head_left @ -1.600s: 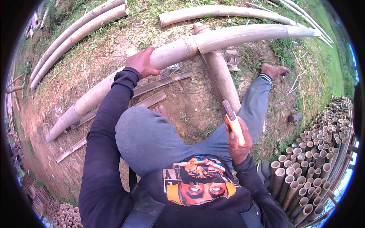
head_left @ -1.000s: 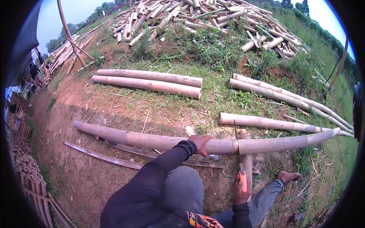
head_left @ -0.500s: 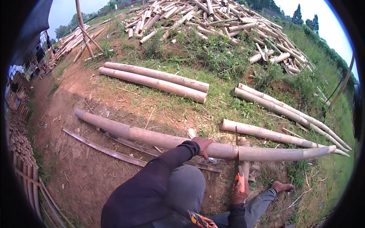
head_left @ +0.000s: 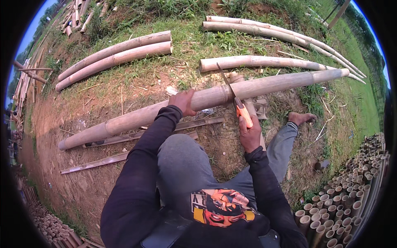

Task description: The person sits on the ground and uses a hand saw to cut long bamboo poles into shorter sections. They repeatedly position the bamboo, saw through it, and move the cut pieces aside.

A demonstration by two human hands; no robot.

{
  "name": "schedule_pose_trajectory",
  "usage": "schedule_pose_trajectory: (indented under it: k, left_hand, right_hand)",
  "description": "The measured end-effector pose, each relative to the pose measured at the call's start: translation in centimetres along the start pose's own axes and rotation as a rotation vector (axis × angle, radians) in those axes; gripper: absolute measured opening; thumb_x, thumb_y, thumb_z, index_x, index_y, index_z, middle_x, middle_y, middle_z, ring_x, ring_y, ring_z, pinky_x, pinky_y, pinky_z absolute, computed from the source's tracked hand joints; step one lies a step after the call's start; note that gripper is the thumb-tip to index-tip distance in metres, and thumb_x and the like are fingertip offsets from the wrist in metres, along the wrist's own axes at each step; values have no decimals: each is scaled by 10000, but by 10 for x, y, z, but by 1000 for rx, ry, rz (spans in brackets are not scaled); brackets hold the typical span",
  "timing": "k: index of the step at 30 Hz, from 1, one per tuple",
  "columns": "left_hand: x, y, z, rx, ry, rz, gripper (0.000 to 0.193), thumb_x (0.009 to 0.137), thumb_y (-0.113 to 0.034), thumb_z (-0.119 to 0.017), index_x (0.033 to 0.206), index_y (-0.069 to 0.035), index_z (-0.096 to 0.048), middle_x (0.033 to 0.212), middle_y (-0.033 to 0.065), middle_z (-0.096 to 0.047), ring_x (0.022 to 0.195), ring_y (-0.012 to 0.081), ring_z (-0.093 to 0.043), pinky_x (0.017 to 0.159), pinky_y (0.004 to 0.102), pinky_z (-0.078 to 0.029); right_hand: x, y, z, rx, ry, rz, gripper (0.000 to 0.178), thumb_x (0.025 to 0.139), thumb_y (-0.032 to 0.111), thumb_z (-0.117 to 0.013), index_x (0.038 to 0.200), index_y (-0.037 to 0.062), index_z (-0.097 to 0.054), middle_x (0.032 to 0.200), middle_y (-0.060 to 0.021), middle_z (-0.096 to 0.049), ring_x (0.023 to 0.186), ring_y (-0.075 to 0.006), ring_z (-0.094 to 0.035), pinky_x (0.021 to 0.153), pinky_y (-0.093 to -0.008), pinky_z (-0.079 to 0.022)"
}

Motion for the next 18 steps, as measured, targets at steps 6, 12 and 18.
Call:
schedule_pose_trajectory:
  k: [6,12,18]
  left_hand:
    - [1,0,-2,8,60,30,1006,675,-458,-902,1517,-130,-457,1286,196,-673,1162,390,-686,989,499,-550]
    - [5,-4,-2,9,49,31,989,684,-444,-903,1511,-132,-460,1275,194,-674,1157,386,-688,990,492,-553]
    - [-2,-1,2,14,45,34,1005,678,-446,-907,1521,-163,-440,1257,207,-678,1147,395,-689,988,495,-554]
  right_hand:
    - [-69,68,81,38,105,-168,220,1015,179,-697,1116,-10,-645,763,-104,-678,658,-151,-665,608,-330,-512]
    - [-17,27,31,130,30,-115,195,998,147,-721,1079,-24,-672,745,-66,-648,658,-99,-582,608,-291,-482]
    - [-31,25,31,159,60,-139,199,1007,164,-726,1050,-20,-666,734,-35,-637,652,-84,-568,588,-283,-468]
Point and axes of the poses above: each hand's wrist, its own x-axis towards the middle knuckle, its own z-axis out of the back of the hand, y = z × x, the point moved 9 cm from there along x, towards the middle knuckle
